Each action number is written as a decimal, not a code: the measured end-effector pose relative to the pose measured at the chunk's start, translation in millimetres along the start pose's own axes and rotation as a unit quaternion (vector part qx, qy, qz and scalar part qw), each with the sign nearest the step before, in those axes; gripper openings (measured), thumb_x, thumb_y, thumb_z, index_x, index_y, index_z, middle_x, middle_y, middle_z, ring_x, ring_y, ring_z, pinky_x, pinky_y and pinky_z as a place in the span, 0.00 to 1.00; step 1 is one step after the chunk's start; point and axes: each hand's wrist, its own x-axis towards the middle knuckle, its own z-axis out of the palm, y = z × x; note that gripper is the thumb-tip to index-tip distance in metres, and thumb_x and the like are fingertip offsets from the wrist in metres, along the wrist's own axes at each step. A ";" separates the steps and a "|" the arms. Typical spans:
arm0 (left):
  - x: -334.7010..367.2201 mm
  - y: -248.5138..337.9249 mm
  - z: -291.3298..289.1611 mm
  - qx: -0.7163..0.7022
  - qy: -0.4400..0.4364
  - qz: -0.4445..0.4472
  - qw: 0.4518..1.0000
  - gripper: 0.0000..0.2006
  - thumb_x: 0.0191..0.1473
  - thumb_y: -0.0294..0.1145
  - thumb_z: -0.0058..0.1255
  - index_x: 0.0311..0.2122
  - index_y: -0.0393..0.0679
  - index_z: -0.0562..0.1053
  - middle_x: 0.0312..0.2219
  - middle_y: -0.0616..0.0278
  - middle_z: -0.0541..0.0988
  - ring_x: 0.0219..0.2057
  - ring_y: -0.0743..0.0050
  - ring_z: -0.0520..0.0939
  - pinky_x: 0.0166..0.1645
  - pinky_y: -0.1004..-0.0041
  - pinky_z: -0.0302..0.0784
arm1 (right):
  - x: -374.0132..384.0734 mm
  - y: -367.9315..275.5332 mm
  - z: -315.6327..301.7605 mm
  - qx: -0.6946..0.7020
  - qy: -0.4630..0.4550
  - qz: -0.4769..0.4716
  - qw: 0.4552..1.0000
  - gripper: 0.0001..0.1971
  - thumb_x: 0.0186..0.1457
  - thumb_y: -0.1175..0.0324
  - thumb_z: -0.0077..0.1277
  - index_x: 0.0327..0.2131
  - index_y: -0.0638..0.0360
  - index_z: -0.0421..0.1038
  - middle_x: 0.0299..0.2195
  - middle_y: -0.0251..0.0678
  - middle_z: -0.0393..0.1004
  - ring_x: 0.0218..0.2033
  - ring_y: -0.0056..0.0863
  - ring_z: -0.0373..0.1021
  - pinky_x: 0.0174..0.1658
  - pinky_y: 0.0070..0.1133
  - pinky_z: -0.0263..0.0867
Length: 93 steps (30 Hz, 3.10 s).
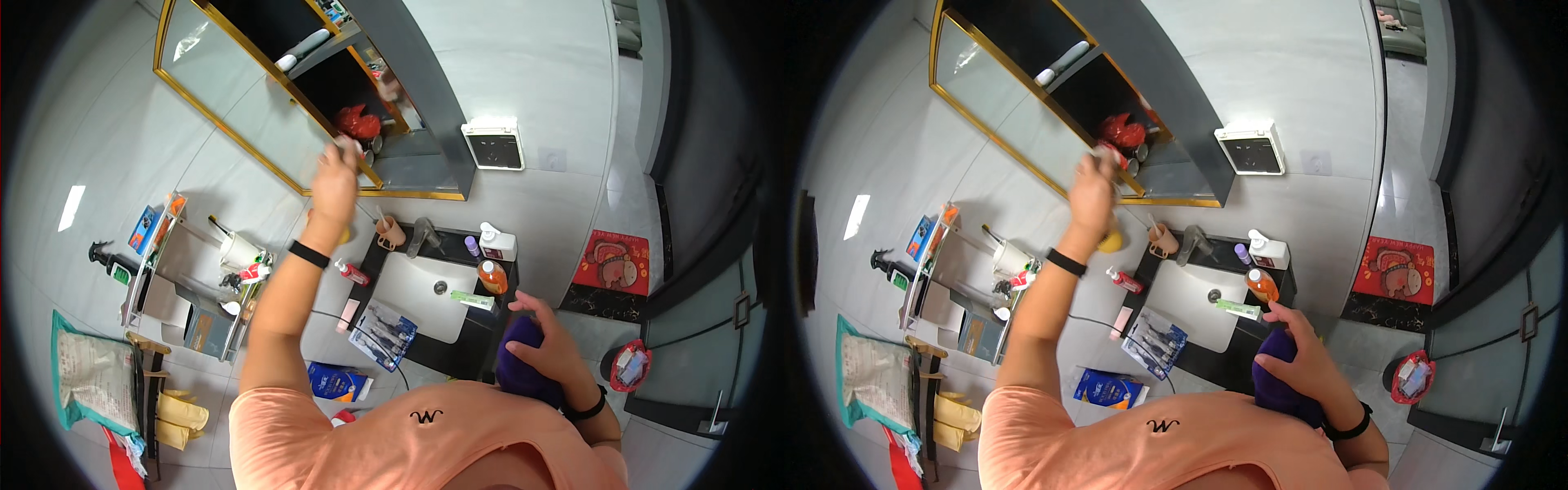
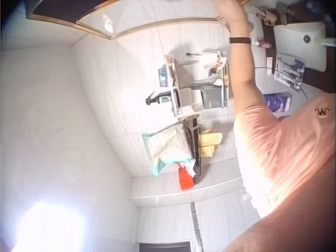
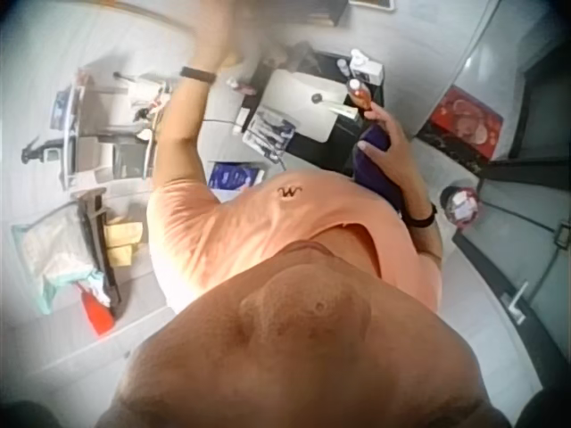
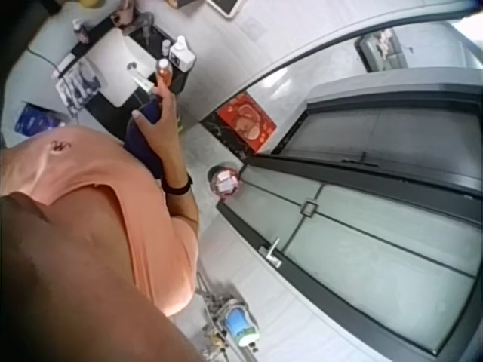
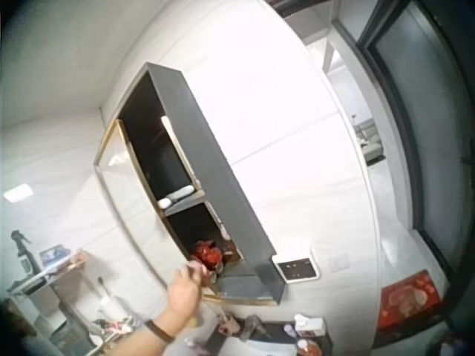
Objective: The person wipes a bathroom mirror and its frame using cloths, then moves various toiletry items on the counter and shelves.
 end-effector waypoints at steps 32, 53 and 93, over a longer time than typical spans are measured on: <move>-40.1 87.4 33.8 -0.418 -0.166 -0.257 0.856 0.14 0.60 0.33 0.48 0.47 0.42 0.78 0.46 0.40 0.71 0.39 0.35 0.81 0.47 0.50 0.78 | 4.4 -7.7 23.7 -0.007 -0.031 0.024 0.999 0.42 0.49 0.72 0.65 0.66 0.53 0.55 0.56 0.37 0.67 0.59 0.31 0.64 0.60 0.32 0.60; 18.9 111.6 77.6 -0.264 -0.067 -0.262 0.926 0.30 0.52 0.44 0.59 0.51 0.28 0.72 0.55 0.39 0.70 0.62 0.33 0.62 0.68 0.51 0.54 | 28.1 -13.2 51.3 -0.004 -0.034 0.060 0.998 0.40 0.50 0.80 0.61 0.66 0.54 0.57 0.56 0.36 0.69 0.47 0.18 0.66 0.53 0.19 0.63; 2.8 111.5 61.4 -0.635 -0.019 -0.035 0.771 0.16 0.46 0.36 0.55 0.41 0.43 0.80 0.43 0.56 0.82 0.46 0.53 0.81 0.53 0.60 0.75 | 261.1 58.7 45.9 0.094 0.176 0.071 0.977 0.14 0.68 0.61 0.49 0.38 0.63 0.76 0.29 0.27 0.77 0.26 0.13 0.69 0.31 0.13 0.66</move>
